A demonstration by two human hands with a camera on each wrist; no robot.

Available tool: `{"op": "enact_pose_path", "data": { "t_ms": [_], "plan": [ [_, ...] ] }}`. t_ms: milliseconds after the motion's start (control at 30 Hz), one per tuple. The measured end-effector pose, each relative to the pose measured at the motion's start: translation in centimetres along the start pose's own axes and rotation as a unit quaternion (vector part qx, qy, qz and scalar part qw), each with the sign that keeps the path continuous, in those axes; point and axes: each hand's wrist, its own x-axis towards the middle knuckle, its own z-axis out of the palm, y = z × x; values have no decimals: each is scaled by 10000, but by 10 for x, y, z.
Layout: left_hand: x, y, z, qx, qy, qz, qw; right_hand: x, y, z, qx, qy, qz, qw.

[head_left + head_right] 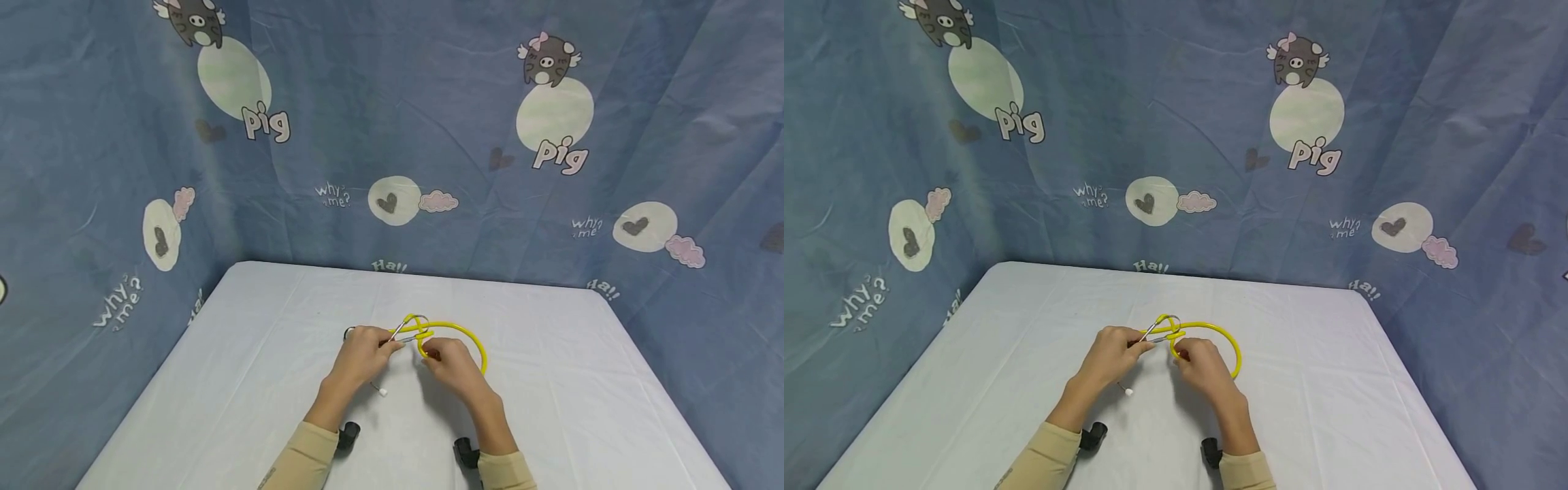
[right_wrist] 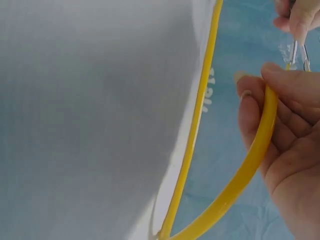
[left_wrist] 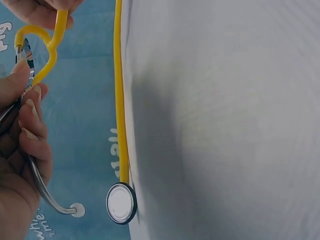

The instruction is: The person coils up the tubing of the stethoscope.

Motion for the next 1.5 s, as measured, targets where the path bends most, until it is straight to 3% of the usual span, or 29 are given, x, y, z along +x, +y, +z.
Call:
{"op": "enact_pose_path", "data": {
  "t_ms": [533, 967, 1233, 1500],
  "plan": [
    [1, 1, 4, 251, -68, 127, 9996, 0, -14, 1, 207, -657, -301, 9972],
    [2, 3, 5, 97, -276, 103, 9995, 0, -23, -3, 55, -597, -559, 9966],
    [3, 3, 2, 76, -667, 160, 9976, 0, -27, 1, -17, -487, -688, 9964],
    [0, 6, 5, 312, -460, 347, 9979, 0, -31, 3, 315, -1043, -521, 9927]
  ]
}}
